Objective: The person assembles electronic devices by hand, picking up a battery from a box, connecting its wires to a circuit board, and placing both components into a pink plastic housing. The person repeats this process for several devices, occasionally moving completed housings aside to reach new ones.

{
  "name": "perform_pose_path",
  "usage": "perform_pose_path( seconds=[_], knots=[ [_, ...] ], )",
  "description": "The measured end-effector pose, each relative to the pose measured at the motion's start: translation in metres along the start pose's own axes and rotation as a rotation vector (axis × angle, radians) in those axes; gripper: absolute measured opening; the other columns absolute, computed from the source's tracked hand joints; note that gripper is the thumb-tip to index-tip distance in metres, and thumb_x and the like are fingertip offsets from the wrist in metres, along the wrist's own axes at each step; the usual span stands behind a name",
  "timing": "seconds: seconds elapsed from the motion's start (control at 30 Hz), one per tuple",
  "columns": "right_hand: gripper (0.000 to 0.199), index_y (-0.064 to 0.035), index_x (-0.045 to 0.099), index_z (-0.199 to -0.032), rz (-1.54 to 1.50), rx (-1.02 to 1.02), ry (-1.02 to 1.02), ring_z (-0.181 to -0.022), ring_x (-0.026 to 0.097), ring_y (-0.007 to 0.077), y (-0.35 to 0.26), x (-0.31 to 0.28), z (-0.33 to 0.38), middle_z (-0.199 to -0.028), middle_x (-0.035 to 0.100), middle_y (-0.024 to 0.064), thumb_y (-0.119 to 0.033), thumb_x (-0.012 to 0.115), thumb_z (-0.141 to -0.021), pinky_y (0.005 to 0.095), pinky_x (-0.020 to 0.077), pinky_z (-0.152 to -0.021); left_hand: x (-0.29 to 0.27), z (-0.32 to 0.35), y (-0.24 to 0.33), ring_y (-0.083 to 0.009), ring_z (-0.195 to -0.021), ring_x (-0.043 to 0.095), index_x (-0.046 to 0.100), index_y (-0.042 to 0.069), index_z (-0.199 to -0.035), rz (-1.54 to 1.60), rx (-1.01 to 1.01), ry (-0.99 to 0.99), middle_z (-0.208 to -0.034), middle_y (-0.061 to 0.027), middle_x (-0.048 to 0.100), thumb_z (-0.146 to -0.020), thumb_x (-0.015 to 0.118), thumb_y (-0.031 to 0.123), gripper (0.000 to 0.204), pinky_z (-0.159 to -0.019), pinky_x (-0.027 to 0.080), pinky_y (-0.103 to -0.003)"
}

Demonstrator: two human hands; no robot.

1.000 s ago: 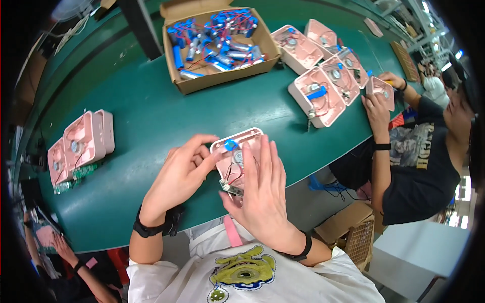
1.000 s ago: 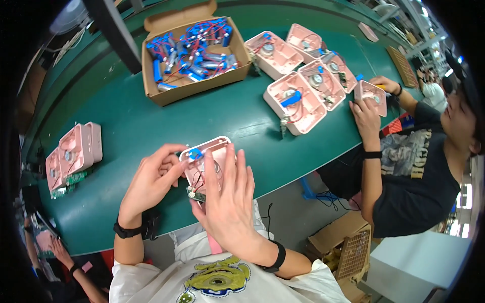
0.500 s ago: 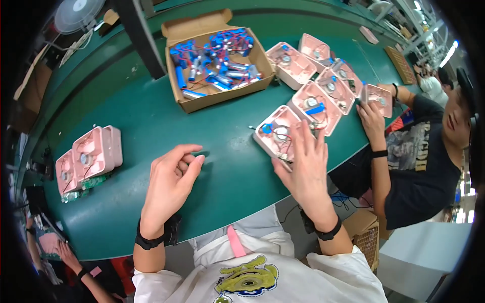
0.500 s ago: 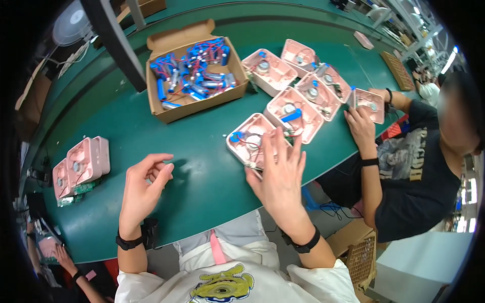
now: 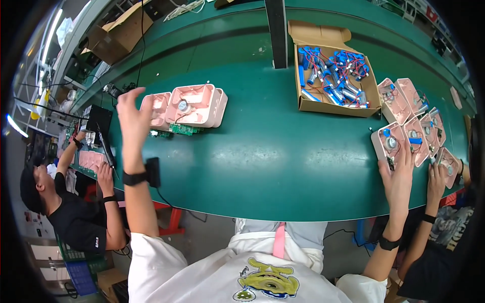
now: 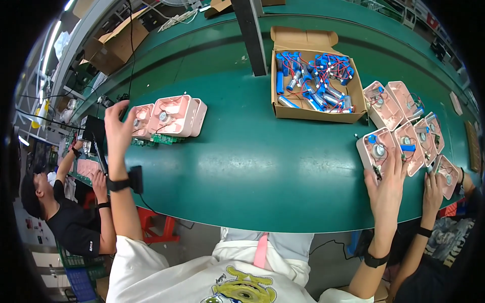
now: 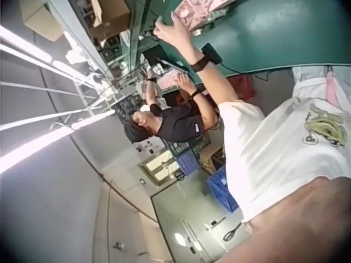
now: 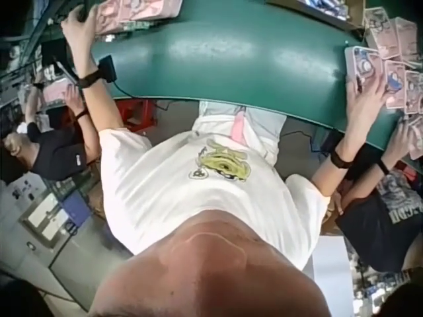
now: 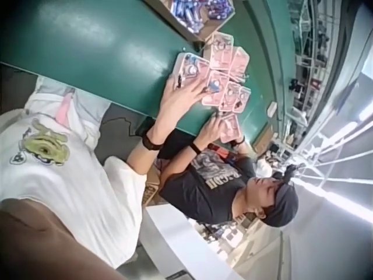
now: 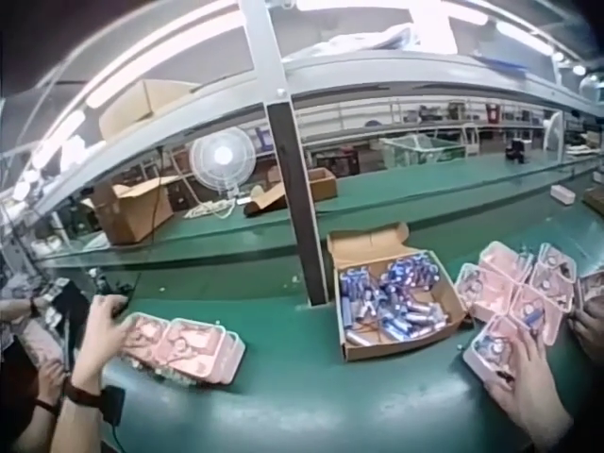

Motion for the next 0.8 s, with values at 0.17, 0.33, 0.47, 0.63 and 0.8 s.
perform_pose_path(
  seconds=[0.17,0.33,0.47,0.63,0.8],
  knots=[
    [0.087,-0.0071,0.039,-0.161,0.082,0.041,0.047,-0.152,0.034,0.0520,-0.021,-0.019,0.005,-0.168,0.037,0.0214,-0.015,0.084,-0.087,0.0579,0.0362,-0.123,0.012,-0.024,-0.024,-0.0351,-0.116,0.068,0.072,0.000,-0.123,0.056,-0.040,-0.223,-0.127,-0.0182,0.070,-0.094,0.077,0.015,0.034,-0.101,0.053,-0.040],
    [0.077,-0.0040,0.047,-0.156,0.104,-0.008,0.092,-0.151,0.040,0.0448,-0.081,-0.057,0.039,-0.166,0.039,0.0227,-0.013,0.084,-0.089,0.0511,0.0387,-0.122,0.049,-0.034,0.068,-0.0379,-0.115,0.067,0.072,-0.001,-0.125,0.337,0.273,-0.552,-0.124,-0.0195,0.071,-0.092,0.074,0.011,0.036,-0.100,0.053,-0.041],
    [0.058,-0.0009,0.059,-0.144,-0.123,-0.015,0.048,-0.144,0.049,0.0437,-0.106,-0.057,0.055,-0.160,0.047,0.0228,-0.008,0.081,-0.091,0.0481,0.0438,-0.117,0.082,-0.048,0.093,-0.0361,-0.106,0.071,0.074,-0.003,-0.116,0.279,0.364,-0.727,-0.114,-0.0187,0.076,-0.088,0.073,0.004,0.029,-0.094,0.056,-0.040],
    [0.039,0.0016,0.067,-0.128,-0.321,-0.021,-0.032,-0.126,0.064,0.0415,-0.105,-0.039,0.077,-0.142,0.063,0.0217,-0.005,0.078,-0.092,0.0460,0.0520,-0.106,0.090,-0.050,0.105,-0.0367,-0.093,0.072,0.077,-0.004,-0.101,0.271,0.411,-0.932,-0.099,-0.0190,0.077,-0.085,0.072,-0.002,0.017,-0.087,0.057,-0.041],
    [0.033,0.0019,0.069,-0.122,-0.393,-0.037,-0.075,-0.116,0.068,0.0394,-0.105,-0.029,0.086,-0.131,0.069,0.0189,-0.006,0.078,-0.092,0.0446,0.0548,-0.099,0.083,-0.052,0.110,-0.0353,-0.089,0.071,0.076,-0.004,-0.100,0.313,0.536,-0.938,-0.095,-0.0198,0.075,-0.085,0.069,-0.005,0.016,-0.082,0.056,-0.041]
  ],
)
Point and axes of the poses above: each hand's wrist, its own z-axis away from the middle knuckle, its own x-axis out of the palm, y = z × x, the point moved 7 cm from there along -z, towards the middle knuckle
